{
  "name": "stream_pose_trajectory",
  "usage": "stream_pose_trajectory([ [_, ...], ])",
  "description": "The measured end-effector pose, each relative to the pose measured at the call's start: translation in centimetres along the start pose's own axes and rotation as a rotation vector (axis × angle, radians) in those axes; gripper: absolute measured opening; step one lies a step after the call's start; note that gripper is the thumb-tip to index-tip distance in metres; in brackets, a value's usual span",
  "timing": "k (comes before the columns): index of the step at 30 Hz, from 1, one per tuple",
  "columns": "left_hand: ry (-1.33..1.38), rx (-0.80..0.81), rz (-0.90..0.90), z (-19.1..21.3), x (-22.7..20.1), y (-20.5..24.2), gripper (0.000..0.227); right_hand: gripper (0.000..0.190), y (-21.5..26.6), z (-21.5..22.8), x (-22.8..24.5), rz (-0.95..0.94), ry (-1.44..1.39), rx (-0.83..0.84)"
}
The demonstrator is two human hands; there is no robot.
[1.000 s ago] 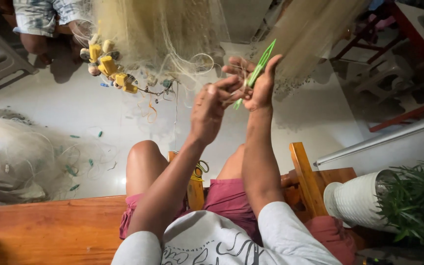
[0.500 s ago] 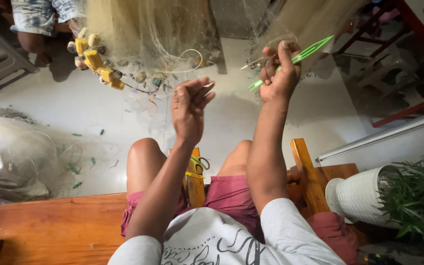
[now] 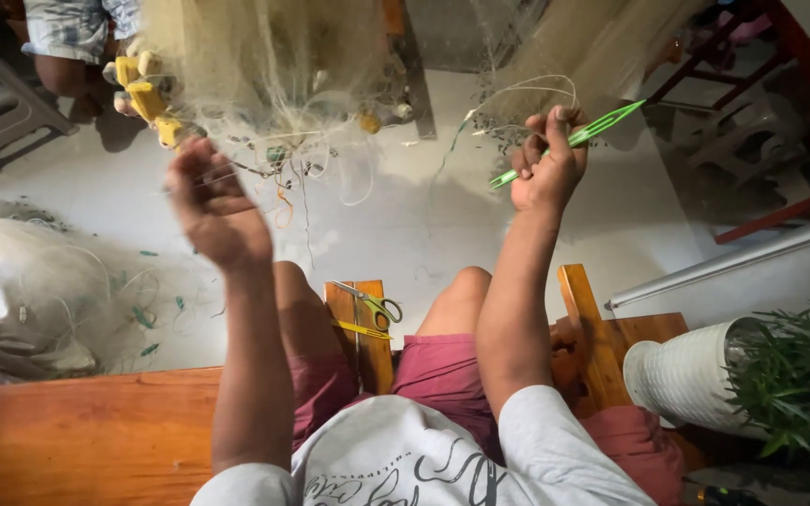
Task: Repairing or assembling a fishing net using a net shuttle and scissors.
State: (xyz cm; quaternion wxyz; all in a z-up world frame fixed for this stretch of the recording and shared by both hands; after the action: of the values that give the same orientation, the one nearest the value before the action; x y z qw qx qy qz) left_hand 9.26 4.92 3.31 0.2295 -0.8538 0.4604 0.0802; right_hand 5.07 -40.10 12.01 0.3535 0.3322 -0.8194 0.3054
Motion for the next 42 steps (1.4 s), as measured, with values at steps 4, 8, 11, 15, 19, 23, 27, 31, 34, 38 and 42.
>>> stream_pose_trajectory([
  [4,0.086,-0.208,0.056,3.6,-3.5,1.3,0.021,0.016,0.0,0.3,-0.2,-0.007,0.039,-0.032],
  [8,0.037,-0.269,0.163,6.5,-3.8,3.6,0.025,0.013,-0.3,0.4,-1.0,-0.015,0.062,-0.033],
  [11,-0.01,-0.278,0.187,6.2,-3.3,4.7,0.024,0.014,-0.8,1.0,-1.7,-0.031,0.062,-0.037],
  [15,-0.044,-0.269,0.203,7.6,-2.0,4.7,0.025,0.015,-1.2,1.8,-2.2,-0.036,0.062,-0.045],
  [19,-0.031,-0.309,0.246,10.8,-0.1,4.8,0.028,0.016,-1.2,2.4,-2.5,-0.051,0.069,-0.064],
  [23,-0.099,-0.309,0.255,12.3,0.4,5.5,0.022,0.015,-2.7,4.2,-4.3,-0.084,0.08,-0.087],
  [27,-0.133,-0.321,0.188,10.8,-0.1,6.7,0.02,0.014,-3.4,5.6,-5.0,-0.125,0.158,-0.108],
  [31,-0.144,-0.267,0.149,9.9,-0.7,7.4,0.02,0.015,-3.4,5.9,-5.1,-0.124,0.162,-0.137],
  [34,-0.182,-0.238,0.133,9.6,-1.2,7.5,0.019,0.014,-3.5,6.0,-5.7,-0.134,0.164,-0.146],
  [38,-0.182,-0.232,0.134,10.2,-1.7,6.9,0.019,0.015,-2.9,5.7,-6.4,-0.127,0.176,-0.163],
  [42,-0.18,-0.285,0.174,13.2,-1.2,4.4,0.02,0.014,0.8,2.9,-6.1,-0.117,0.202,-0.154],
])
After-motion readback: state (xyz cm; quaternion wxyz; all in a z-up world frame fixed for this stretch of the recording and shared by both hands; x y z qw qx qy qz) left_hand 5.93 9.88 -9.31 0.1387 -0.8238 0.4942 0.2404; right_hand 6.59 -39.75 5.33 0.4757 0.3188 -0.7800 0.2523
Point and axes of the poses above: each hand's wrist, its own y-axis away from the middle knuckle, its own z-axis out of the back of the hand, x = y × z, the point moved 8 cm from there along -y, towards the middle knuckle, and after that the axes turned 4 degrees about -z, right-handed, at the moved point
